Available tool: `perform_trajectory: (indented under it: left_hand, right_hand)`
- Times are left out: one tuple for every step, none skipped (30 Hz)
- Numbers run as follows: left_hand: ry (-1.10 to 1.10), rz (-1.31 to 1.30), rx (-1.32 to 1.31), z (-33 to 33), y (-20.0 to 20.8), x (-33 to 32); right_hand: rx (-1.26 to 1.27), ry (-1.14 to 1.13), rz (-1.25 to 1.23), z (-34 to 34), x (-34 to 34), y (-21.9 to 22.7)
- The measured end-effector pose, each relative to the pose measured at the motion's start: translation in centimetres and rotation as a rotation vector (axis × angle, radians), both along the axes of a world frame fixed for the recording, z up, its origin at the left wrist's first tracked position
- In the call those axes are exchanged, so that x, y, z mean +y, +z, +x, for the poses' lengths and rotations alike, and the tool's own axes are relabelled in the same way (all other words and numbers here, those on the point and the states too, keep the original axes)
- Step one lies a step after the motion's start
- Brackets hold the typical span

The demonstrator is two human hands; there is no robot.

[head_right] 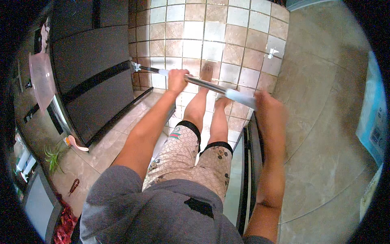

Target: The person mops a tiled bathroom floor using a flat mop. They move the mop back and forth across the tiles, navigating around a toilet, a green bucket, and a pink basin. The person dips the mop into a blue bucket to wet it and continues cleaning the floor area.

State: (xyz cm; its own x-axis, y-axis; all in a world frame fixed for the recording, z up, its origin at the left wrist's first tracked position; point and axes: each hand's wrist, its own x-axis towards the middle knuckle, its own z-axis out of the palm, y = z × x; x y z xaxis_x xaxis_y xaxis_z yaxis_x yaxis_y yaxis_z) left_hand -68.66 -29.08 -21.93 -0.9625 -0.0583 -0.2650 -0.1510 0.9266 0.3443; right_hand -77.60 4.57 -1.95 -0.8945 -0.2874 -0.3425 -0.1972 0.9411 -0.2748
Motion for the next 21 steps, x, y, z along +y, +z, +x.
perform_trajectory:
  left_hand:
    - [0.017,0.111,0.062,-0.3,0.5,2.1]
    - [-0.020,0.194,0.118,-1.4,2.7,5.2]
    - [0.007,0.255,0.078,-1.7,3.1,8.0]
    - [0.006,0.274,0.152,-1.9,4.1,11.0]
    - [-0.054,0.367,0.101,-3.2,7.4,13.8]
    - [-0.084,0.407,0.194,-3.3,7.0,16.5]
    - [-0.106,0.468,0.220,-3.8,8.5,19.0]
    - [-0.126,0.528,0.242,-4.4,10.3,20.8]
    - [-0.172,0.535,0.282,-5.1,10.8,21.6]
    - [-0.212,0.536,0.321,-5.6,11.1,22.1]
    - [-0.251,0.536,0.357,-5.8,11.5,22.3]
    - [-0.442,0.494,0.246,-6.6,11.6,20.8]
    - [-0.468,0.488,0.217,-6.7,11.2,19.5]
    - [-0.486,0.487,0.199,-6.8,10.4,17.9]
    - [-0.518,0.473,0.174,-6.9,9.4,16.6]
    - [-0.518,0.434,0.154,-6.6,8.0,14.8]
    - [-0.506,0.379,0.133,-5.8,6.2,12.8]
    - [-0.538,0.283,0.071,-5.1,4.3,10.7]
    - [-0.564,0.193,0.013,-4.5,2.4,8.3]
    - [-0.561,0.134,-0.091,-4.0,0.5,5.8]
    - [-0.553,0.074,-0.204,-3.3,-1.0,3.2]
  right_hand:
    - [-0.026,-0.023,0.098,-0.6,1.8,1.7]
    - [-0.059,-0.044,0.199,-1.3,4.1,3.7]
    - [-0.139,-0.119,0.263,-1.9,6.4,6.0]
    - [-0.148,-0.232,0.154,-1.9,10.1,7.0]
    - [-0.096,-0.211,0.308,-2.3,12.2,9.7]
    - [-0.005,-0.211,0.343,-2.0,13.8,12.8]
    - [0.004,-0.263,0.385,-2.1,15.8,15.1]
    - [0.009,-0.313,0.426,-2.3,17.7,17.3]
    - [0.055,-0.288,0.462,-2.2,19.5,18.7]
    - [0.103,-0.257,0.493,-2.3,21.4,20.0]
    - [0.214,-0.171,0.509,-2.4,22.4,20.4]
    - [0.157,-0.182,0.613,-2.7,20.3,20.3]
    - [0.104,-0.192,0.715,-3.3,18.1,19.9]
    - [0.158,-0.194,0.604,-2.7,20.0,17.4]
    - [-0.027,-0.362,0.682,-3.2,16.0,16.1]
    - [0.011,-0.313,0.748,-2.7,14.6,13.5]
    - [0.164,-0.194,0.452,-1.3,16.5,8.8]
    - [-0.033,-0.328,0.659,-0.7,13.1,6.3]
    - [0.029,-0.250,0.549,1.1,12.1,3.0]
    - [-0.139,-0.320,0.499,2.5,10.6,-0.5]
    - [-0.202,-0.333,0.409,3.2,6.6,-1.5]
